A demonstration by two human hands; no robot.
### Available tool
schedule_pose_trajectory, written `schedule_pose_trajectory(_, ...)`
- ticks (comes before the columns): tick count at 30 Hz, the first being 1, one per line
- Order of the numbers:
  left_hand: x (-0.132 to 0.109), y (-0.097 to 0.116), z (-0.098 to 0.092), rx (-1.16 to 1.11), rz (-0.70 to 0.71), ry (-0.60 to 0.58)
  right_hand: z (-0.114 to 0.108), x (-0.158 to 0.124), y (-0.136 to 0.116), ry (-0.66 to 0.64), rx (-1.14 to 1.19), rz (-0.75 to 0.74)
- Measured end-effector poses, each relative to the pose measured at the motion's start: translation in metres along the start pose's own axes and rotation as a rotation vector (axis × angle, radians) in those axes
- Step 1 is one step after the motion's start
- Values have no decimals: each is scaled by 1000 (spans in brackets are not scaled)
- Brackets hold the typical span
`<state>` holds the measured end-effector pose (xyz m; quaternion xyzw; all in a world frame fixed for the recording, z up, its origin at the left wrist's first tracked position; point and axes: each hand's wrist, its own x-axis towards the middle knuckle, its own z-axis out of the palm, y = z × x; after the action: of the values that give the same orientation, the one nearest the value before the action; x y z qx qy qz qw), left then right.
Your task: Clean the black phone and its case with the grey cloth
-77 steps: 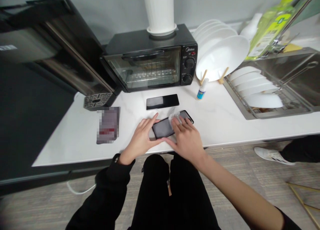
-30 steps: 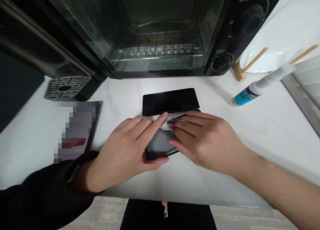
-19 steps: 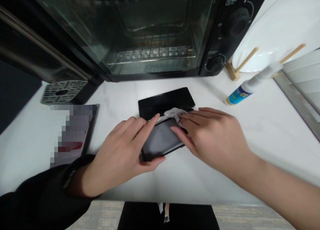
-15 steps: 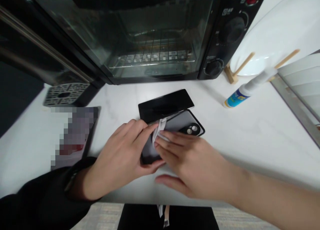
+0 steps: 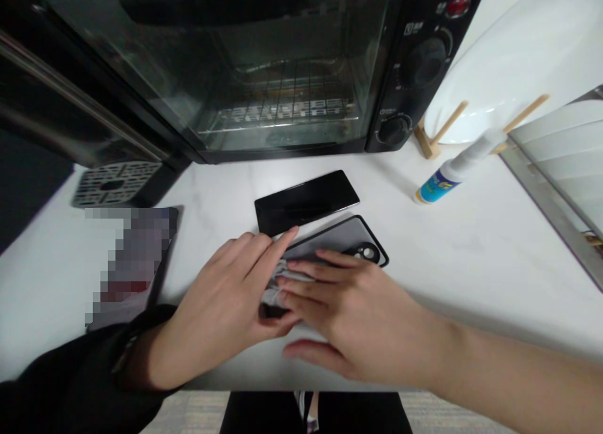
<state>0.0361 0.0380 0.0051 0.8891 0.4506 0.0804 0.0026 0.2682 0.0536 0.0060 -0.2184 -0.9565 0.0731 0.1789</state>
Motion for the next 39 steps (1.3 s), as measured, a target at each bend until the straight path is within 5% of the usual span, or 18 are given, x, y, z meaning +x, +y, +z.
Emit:
schedule_pose_trajectory(4,1,0,-1,-11,7,18,-8,-2,10,127,-334,290)
schedule_pose_trajectory(10,3,-3,-1,-121,74,0,2,0,1,-36,48,-94)
schedule_pose_trajectory(15,2,-3,-1,-107,42,6,-7,-2,0,128,-233,145)
schedule_pose_trajectory(20,2,-4,0,-185,67,-4,-1,-1,-1,14,31,-45)
schedule_pose_trajectory(26,2,-6,1,-189,60,-10,1,-1,-3,66,-179,58)
schedule_pose_trajectory(32,3,-5,0,-158,22,-27,-3,2,-3,24,6,-15)
schedule_pose_trajectory(39,5,-5,3,-161,33,-4,0,0,0,39,-161,75)
